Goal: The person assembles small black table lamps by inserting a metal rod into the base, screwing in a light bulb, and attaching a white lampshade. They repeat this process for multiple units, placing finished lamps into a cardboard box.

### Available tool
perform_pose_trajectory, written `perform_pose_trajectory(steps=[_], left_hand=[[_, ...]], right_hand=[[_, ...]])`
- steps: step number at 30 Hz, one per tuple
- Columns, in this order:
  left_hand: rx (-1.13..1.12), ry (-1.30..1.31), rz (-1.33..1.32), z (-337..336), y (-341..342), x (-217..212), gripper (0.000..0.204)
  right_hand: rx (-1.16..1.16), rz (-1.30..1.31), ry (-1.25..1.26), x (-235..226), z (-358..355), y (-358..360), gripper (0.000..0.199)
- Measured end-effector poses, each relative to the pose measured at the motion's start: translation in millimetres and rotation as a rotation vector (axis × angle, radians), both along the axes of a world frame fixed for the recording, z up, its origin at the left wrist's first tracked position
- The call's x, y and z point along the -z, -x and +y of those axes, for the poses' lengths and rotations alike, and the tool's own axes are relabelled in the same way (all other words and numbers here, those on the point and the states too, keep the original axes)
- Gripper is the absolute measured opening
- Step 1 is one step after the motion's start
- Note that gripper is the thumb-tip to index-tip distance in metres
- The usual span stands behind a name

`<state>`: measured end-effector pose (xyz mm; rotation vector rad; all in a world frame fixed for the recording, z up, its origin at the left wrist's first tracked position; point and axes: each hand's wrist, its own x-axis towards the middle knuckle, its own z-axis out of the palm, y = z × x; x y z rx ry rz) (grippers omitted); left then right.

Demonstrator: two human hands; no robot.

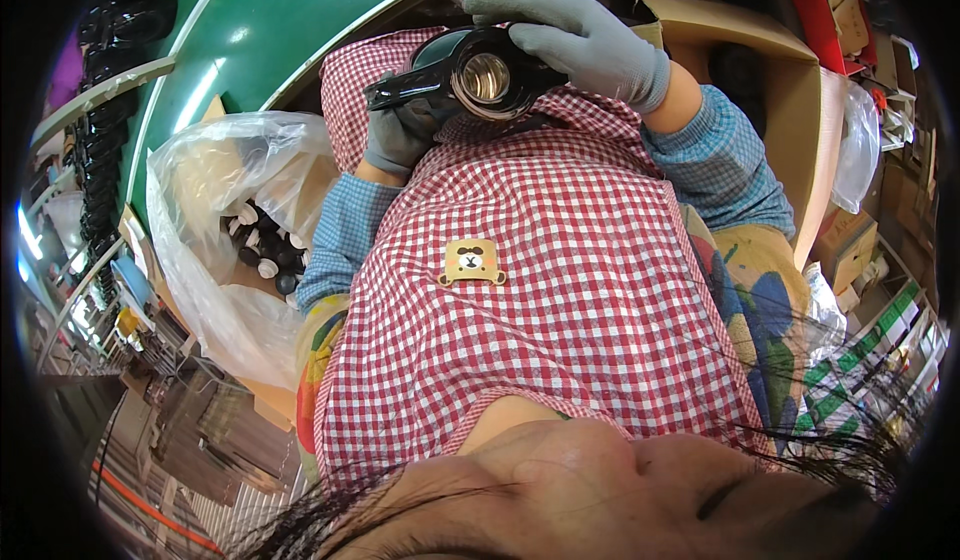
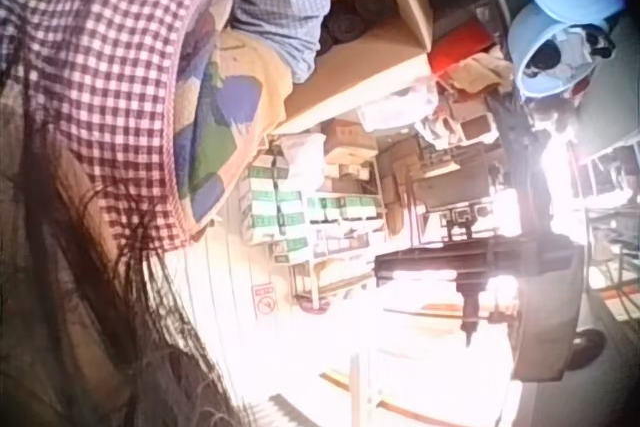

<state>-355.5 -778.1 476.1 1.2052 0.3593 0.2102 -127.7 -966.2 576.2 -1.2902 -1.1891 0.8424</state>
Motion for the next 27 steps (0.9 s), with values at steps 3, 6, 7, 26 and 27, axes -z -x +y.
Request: perform_pose_trajectory(steps=[3,6,7,26,27], left_hand=[[-0.032,-0.011,0.039,-2,-1,-6,0.069],[-0.024,-0.027,0.009,-5,-4,-16,0.065],[-0.037,0.028,-0.012,-7,-5,-19,0.063],[-0.26,0.295,-0.495,8,-3,-113,0.074],[-0.399,0.083,-0.376,3,-6,-127,0.074]], right_hand=[[0.008,-0.059,-0.012,-4,-1,1,0.048],[0.072,-0.301,-0.068,-14,-1,12,0.078],[0.089,-0.527,-0.088,-20,-3,15,0.094],[0.223,-0.511,-0.665,-47,7,4,0.08],[0.232,-0.32,-0.624,-39,10,7,0.074]])
